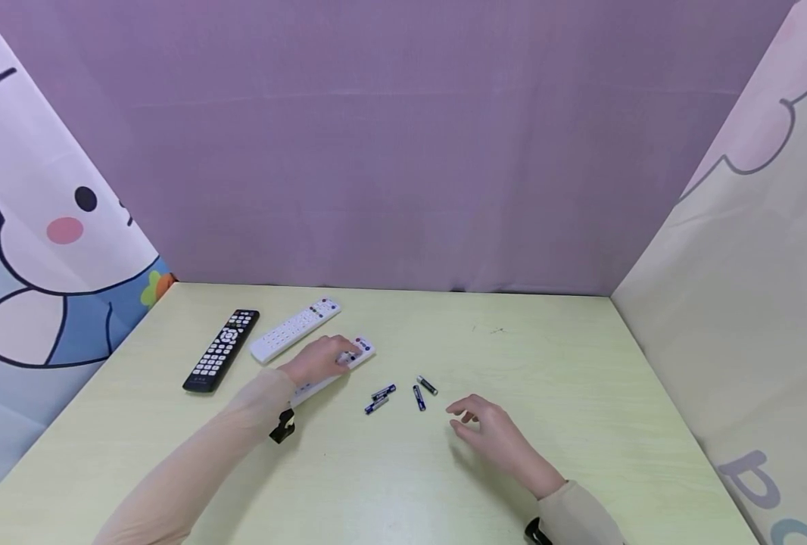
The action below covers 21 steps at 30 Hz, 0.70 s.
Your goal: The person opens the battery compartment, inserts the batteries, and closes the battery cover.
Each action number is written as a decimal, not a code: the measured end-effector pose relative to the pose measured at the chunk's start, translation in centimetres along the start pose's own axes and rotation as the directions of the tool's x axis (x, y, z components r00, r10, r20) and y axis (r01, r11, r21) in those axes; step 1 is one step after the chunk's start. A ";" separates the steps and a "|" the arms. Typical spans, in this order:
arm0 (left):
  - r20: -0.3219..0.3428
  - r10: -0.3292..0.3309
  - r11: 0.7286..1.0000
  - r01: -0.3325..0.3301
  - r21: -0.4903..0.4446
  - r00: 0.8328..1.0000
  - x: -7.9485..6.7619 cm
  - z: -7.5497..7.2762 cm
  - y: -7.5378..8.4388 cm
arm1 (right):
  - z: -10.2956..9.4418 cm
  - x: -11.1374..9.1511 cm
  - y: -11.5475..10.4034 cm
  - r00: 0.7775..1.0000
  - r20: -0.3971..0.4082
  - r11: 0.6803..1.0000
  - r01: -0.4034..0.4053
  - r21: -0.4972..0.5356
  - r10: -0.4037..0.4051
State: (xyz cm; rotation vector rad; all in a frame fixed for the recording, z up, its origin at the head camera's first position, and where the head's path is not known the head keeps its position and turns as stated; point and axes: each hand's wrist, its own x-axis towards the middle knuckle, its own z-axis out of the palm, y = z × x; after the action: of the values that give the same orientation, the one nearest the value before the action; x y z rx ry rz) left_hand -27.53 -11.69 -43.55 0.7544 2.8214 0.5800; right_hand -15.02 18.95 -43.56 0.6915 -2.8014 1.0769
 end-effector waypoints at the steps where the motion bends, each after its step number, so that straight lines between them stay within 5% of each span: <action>1: -0.005 0.000 1.000 0.000 0.005 1.000 0.0 0.1 0.0 | 0.0 0.0 0.0 1.000 0.001 1.000 0.000 0.003 0.000; 11: -0.015 -0.046 0.998 0.045 -0.052 0.999 0.0 0.4 -0.3 | 0.1 0.0 0.2 1.000 0.011 1.000 -0.010 0.014 0.010; 21: 0.030 -0.129 0.981 0.132 -0.142 0.991 -1.0 -2.0 0.2 | 0.0 0.0 0.3 0.999 0.035 1.000 -0.012 0.024 0.011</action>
State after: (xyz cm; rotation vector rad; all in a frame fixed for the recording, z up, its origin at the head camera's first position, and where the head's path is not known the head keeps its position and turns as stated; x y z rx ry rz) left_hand -27.06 -12.68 -41.60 0.5419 2.7482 0.7391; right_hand -15.12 19.16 -43.70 0.7039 -2.8294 1.1139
